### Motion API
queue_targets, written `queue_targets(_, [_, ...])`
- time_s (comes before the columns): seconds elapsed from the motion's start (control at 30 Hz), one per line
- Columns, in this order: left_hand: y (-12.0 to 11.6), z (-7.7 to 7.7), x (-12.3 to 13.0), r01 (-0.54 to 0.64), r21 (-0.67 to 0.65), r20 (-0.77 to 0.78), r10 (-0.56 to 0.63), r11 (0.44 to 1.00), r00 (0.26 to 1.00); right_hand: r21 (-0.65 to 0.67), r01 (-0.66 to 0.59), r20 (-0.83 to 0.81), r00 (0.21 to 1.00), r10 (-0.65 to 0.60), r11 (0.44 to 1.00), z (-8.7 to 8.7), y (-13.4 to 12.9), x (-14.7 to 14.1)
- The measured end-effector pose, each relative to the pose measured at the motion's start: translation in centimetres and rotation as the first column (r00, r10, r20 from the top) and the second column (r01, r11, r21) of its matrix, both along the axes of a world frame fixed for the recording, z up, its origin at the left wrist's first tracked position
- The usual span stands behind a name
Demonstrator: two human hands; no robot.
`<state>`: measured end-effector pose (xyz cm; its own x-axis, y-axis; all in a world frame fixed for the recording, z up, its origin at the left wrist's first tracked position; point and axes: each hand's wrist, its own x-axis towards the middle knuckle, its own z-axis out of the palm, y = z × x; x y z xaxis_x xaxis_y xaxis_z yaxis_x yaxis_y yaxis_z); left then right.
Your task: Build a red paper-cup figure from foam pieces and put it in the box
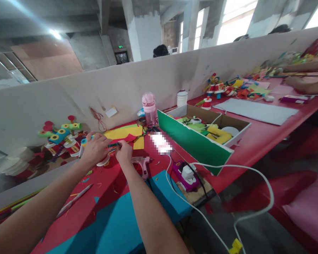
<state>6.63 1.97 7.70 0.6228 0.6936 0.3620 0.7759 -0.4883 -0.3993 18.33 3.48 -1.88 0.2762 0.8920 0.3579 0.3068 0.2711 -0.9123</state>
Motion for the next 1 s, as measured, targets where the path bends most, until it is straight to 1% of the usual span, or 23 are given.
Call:
queue_targets(0.1, [-1.9,1.0,-1.3,-0.012,0.082,0.056,0.007,0.997,0.998,-0.032,0.016,0.009,1.000,-0.016,0.999,0.1,0.0,0.1])
queue_targets(0.17, [-3.6,1.4,-2.7,-0.028,0.129,0.113,0.014,0.991,0.993,-0.047,0.037,0.019,0.999,-0.036,0.998,0.2,0.0,0.2])
queue_targets(0.27, [-6.2,1.0,-5.9,-0.087,0.186,0.201,0.048,0.979,0.978,-0.038,0.065,0.028,0.998,-0.064,0.997,0.4,-0.1,0.5])
queue_targets(0.3, [-7.1,0.6,-7.1,-0.126,0.203,0.238,0.076,0.971,0.968,-0.029,0.078,0.023,0.997,-0.077,0.997,0.5,-0.2,0.6])
queue_targets(0.37, [-8.5,-0.7,-9.5,-0.213,0.200,0.293,0.149,0.956,0.944,0.008,0.111,-0.005,0.994,-0.111,0.994,0.7,-0.4,0.7])
queue_targets(0.47, [-10.1,-3.6,-12.3,-0.323,0.146,0.348,0.257,0.935,0.902,0.117,0.173,-0.062,0.984,-0.167,0.978,1.1,-1.2,0.6])
queue_targets(0.53, [-10.7,-5.8,-13.2,-0.356,0.095,0.390,0.294,0.930,0.873,0.207,0.176,-0.068,0.984,-0.165,0.962,1.4,-2.4,-0.1])
queue_targets(0.6, [-11.1,-7.8,-13.3,-0.352,0.058,0.445,0.291,0.934,0.847,0.291,0.098,-0.016,0.995,-0.097,0.952,1.5,-4.3,-1.5])
queue_targets(0.67, [-11.3,-9.2,-12.8,-0.313,0.024,0.485,0.262,0.950,0.834,0.343,-0.088,0.097,0.994,0.058,0.935,1.3,-6.4,-3.5])
queue_targets(0.7, [-11.4,-9.8,-12.5,-0.284,0.005,0.495,0.244,0.959,0.834,0.351,-0.200,0.158,0.976,0.153,0.915,1.1,-7.5,-4.5])
queue_targets(0.73, [-11.5,-10.2,-12.2,-0.250,-0.016,0.502,0.224,0.968,0.835,0.339,-0.336,0.242,0.934,0.263,0.879,0.9,-8.5,-5.5])
queue_targets(0.77, [-11.6,-10.5,-11.9,-0.215,-0.037,0.512,0.203,0.976,0.835,0.309,-0.456,0.328,0.875,0.356,0.835,0.6,-9.3,-6.5])
queue_targets(0.8, [-11.7,-10.8,-11.7,-0.184,-0.053,0.527,0.183,0.982,0.830,0.272,-0.545,0.391,0.816,0.426,0.793,0.3,-10.0,-7.3])
queue_targets(0.83, [-11.7,-11.1,-11.5,-0.158,-0.066,0.546,0.168,0.985,0.821,0.238,-0.608,0.427,0.766,0.481,0.757,0.0,-10.5,-7.9])
queue_targets(0.9, [-11.9,-11.5,-11.4,-0.134,-0.095,0.584,0.164,0.986,0.795,0.200,-0.663,0.427,0.722,0.545,0.721,-0.5,-11.0,-8.8])
queue_targets(1.0, [-11.9,-12.0,-11.5,-0.143,-0.162,0.585,0.212,0.976,0.783,0.184,-0.667,0.370,0.727,0.578,0.722,-1.1,-11.1,-9.2])
